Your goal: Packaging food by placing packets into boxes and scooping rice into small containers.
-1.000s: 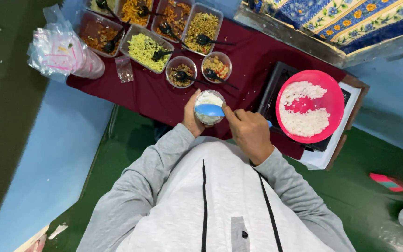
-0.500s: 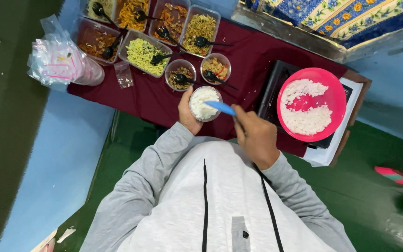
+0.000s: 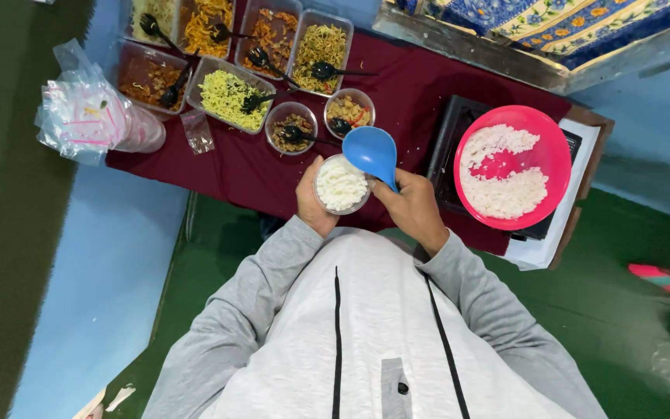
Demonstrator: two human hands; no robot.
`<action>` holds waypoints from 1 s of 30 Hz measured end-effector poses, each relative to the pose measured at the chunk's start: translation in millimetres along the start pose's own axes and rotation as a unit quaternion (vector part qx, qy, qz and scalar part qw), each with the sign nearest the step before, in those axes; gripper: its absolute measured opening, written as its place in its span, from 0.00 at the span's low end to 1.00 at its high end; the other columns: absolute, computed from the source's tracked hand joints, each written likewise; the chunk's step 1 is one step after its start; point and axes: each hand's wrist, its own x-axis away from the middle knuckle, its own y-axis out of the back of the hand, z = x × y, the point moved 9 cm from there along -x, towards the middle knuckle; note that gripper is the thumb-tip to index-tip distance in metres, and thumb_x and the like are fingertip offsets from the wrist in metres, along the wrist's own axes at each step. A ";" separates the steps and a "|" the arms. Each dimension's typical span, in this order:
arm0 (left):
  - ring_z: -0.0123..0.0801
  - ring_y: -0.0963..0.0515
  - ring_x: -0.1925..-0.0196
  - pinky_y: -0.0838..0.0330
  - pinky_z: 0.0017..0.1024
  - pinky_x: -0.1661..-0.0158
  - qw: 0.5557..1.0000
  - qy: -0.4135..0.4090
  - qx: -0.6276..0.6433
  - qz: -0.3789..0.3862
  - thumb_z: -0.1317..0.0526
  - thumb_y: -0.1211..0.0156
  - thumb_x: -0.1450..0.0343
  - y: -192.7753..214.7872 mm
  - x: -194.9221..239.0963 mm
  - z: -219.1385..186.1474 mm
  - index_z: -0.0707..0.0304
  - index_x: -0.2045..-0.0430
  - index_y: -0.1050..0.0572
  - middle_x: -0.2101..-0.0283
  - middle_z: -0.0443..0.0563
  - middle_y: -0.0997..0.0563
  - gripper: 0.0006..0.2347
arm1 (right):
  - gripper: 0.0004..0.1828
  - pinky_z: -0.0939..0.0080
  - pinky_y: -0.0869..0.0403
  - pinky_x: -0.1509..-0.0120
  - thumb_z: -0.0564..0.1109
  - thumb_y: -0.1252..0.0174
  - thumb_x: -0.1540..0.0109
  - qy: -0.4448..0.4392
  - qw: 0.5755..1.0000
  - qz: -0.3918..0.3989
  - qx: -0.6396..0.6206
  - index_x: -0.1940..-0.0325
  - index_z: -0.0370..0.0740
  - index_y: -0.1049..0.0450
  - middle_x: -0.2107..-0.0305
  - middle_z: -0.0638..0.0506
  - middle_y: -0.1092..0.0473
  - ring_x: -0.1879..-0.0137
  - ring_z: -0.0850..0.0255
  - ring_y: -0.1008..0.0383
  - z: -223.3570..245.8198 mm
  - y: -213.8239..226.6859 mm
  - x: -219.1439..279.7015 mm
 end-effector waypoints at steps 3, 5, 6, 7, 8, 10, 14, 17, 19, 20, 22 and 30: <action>0.46 0.14 0.54 0.20 0.44 0.48 1.000 0.001 -0.012 -0.015 0.44 0.39 0.31 -10.1 12.0 3.6 0.64 0.54 0.20 0.54 0.62 0.16 0.23 | 0.13 0.70 0.36 0.71 0.42 0.33 0.38 -0.003 1.000 0.004 -0.004 0.78 0.46 0.24 0.86 0.62 0.33 0.76 0.73 0.38 1.7 -1.5 -5.0; 0.45 0.14 0.56 0.19 0.42 0.49 1.000 0.001 -0.018 -0.024 0.43 0.39 0.31 -18.5 20.2 3.5 0.64 0.56 0.19 0.56 0.61 0.15 0.22 | 0.12 0.68 0.35 0.71 0.42 0.33 0.40 -0.006 1.000 0.002 0.008 0.78 0.45 0.25 0.87 0.61 0.34 0.76 0.73 0.39 7.2 -0.2 -7.6; 0.47 0.14 0.64 0.23 0.38 0.69 0.998 0.016 -0.063 -0.004 0.38 0.44 0.31 -23.1 22.0 5.1 0.62 0.55 0.21 0.59 0.61 0.16 0.25 | 0.12 0.68 0.35 0.70 0.41 0.35 0.39 0.013 1.000 0.011 0.012 0.77 0.44 0.25 0.85 0.60 0.34 0.75 0.72 0.38 16.2 -1.2 -8.5; 0.49 0.15 0.72 0.27 0.34 0.89 0.994 0.032 -0.108 0.016 0.33 0.50 0.30 -27.4 24.0 7.0 0.61 0.55 0.23 0.62 0.61 0.16 0.29 | 0.11 0.69 0.35 0.68 0.39 0.37 0.39 0.032 0.999 0.020 0.016 0.76 0.43 0.26 0.84 0.60 0.34 0.73 0.71 0.37 25.2 -2.5 -9.3; 0.49 0.15 0.72 0.27 0.34 0.89 0.994 0.032 -0.108 0.016 0.33 0.50 0.30 -33.4 29.7 5.3 0.61 0.55 0.23 0.62 0.61 0.16 0.29 | 0.11 0.69 0.35 0.68 0.39 0.37 0.39 0.032 0.999 0.020 0.015 0.76 0.43 0.26 0.84 0.60 0.34 0.73 0.71 0.37 23.1 1.8 -13.6; 0.54 0.15 0.74 0.33 0.32 0.94 0.988 0.071 -0.120 0.067 0.32 0.54 0.29 -53.6 43.0 9.6 0.63 0.54 0.25 0.62 0.64 0.17 0.30 | 0.09 0.61 0.33 0.67 0.37 0.37 0.39 0.100 0.992 0.053 0.062 0.74 0.36 0.27 0.83 0.50 0.33 0.72 0.65 0.35 30.7 3.3 -19.8; 0.53 0.16 0.76 0.35 0.32 0.95 0.988 0.070 -0.122 0.061 0.33 0.53 0.30 -54.3 41.0 10.4 0.62 0.56 0.24 0.64 0.63 0.17 0.29 | 0.09 0.63 0.30 0.66 0.35 0.37 0.38 0.162 0.979 0.091 0.082 0.74 0.38 0.26 0.81 0.51 0.31 0.72 0.64 0.32 49.7 2.7 -28.5; 0.52 0.18 0.78 0.37 0.31 0.95 0.989 0.065 -0.123 0.054 0.34 0.52 0.30 -55.0 37.6 8.9 0.60 0.59 0.24 0.67 0.62 0.17 0.27 | 0.08 0.60 0.28 0.64 0.35 0.37 0.37 0.209 0.966 0.107 0.104 0.71 0.38 0.25 0.79 0.51 0.30 0.71 0.60 0.29 69.2 2.1 -18.9; 0.51 0.19 0.81 0.40 0.31 0.96 0.990 0.055 -0.120 0.044 0.36 0.51 0.31 -54.1 35.1 5.6 0.58 0.63 0.23 0.70 0.61 0.17 0.25 | 0.16 0.57 0.23 0.63 0.46 0.32 0.36 0.238 0.951 0.040 0.195 0.46 0.41 0.21 0.67 0.48 0.22 0.63 0.52 0.20 98.8 11.0 -5.0; 0.51 0.19 0.81 0.40 0.31 0.96 0.991 0.051 -0.116 0.044 0.36 0.51 0.31 -54.1 34.5 3.5 0.58 0.63 0.23 0.70 0.61 0.17 0.25 | 0.16 0.57 0.23 0.63 0.46 0.32 0.36 0.241 0.950 0.045 0.196 0.46 0.41 0.21 0.67 0.48 0.22 0.63 0.52 0.20 95.9 10.5 -0.1; 0.50 0.20 0.84 0.43 0.30 0.96 0.992 0.040 -0.112 0.033 0.37 0.50 0.32 -52.1 32.7 -1.1 0.57 0.66 0.23 0.73 0.59 0.17 0.22 | 0.13 0.54 0.23 0.63 0.46 0.41 0.31 0.260 0.923 -0.015 0.282 0.43 0.44 0.22 0.67 0.48 0.22 0.62 0.49 0.20 93.3 17.6 10.4; 0.51 0.23 0.86 0.46 0.31 0.94 0.991 0.019 -0.127 -0.029 0.36 0.46 0.35 -43.2 29.9 -0.9 0.51 0.75 0.30 0.80 0.59 0.21 0.20 | 0.17 0.60 0.26 0.68 0.42 0.41 0.36 0.318 0.828 -0.059 0.459 0.42 0.46 0.23 0.75 0.54 0.28 0.72 0.58 0.24 77.9 -5.3 39.5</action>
